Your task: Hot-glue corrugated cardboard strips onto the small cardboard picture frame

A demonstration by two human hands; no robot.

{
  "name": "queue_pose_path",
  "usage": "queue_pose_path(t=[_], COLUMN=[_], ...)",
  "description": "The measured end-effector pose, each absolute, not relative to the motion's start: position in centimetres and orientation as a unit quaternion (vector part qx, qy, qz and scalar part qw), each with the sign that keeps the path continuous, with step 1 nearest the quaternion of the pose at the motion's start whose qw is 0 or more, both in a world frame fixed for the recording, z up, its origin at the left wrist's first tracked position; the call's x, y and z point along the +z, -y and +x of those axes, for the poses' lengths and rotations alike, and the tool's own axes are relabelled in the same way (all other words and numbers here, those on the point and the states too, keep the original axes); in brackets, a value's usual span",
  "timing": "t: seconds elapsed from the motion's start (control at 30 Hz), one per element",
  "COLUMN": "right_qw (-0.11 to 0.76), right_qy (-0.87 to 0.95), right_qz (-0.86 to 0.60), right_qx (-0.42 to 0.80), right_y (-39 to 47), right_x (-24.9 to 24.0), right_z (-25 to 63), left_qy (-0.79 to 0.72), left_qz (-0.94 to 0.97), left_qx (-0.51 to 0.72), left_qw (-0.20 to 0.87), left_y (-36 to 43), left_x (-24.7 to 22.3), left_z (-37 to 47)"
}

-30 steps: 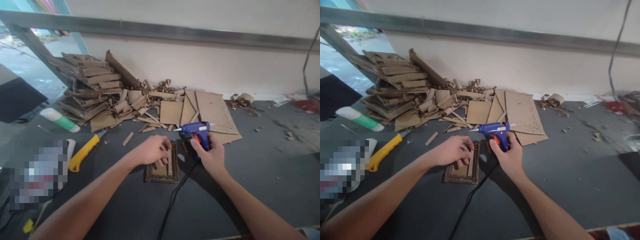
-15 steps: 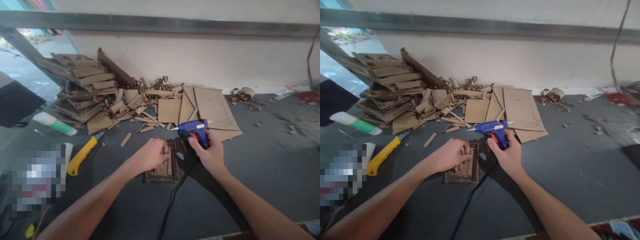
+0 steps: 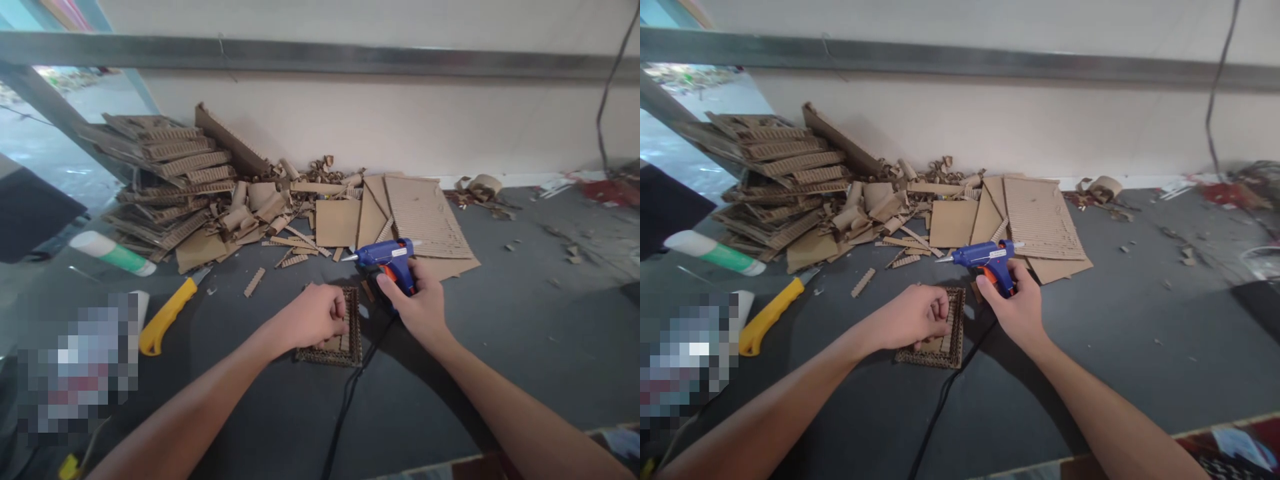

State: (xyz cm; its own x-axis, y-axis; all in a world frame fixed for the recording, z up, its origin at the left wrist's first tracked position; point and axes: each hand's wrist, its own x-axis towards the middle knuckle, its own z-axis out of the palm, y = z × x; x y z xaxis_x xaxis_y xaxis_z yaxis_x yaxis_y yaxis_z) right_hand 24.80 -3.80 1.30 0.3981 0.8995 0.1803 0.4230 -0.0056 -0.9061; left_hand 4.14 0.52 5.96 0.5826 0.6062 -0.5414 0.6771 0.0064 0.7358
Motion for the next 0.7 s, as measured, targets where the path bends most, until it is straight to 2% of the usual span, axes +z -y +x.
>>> queue_pose_path(t=[0.17,0.43,0.7], right_qw=[0.502,0.518,0.526], right_qy=[0.496,0.492,0.486], right_qz=[-0.669,-0.66,-0.655], right_qx=[0.233,0.234,0.24], right_y=[3.9,3.8,3.8], right_x=[1.2,1.4,1.6], right_z=[24.8,24.7,24.6], left_qy=[-0.447,-0.498,-0.462], left_qz=[0.757,0.823,0.858], left_qx=[-0.021,-0.073,-0.14], left_qw=[0.476,0.263,0.176], left_y=[0.0,3.2,3.3], left_x=[6.2,7.2,8.2], left_z=[4.2,6.4,5.4])
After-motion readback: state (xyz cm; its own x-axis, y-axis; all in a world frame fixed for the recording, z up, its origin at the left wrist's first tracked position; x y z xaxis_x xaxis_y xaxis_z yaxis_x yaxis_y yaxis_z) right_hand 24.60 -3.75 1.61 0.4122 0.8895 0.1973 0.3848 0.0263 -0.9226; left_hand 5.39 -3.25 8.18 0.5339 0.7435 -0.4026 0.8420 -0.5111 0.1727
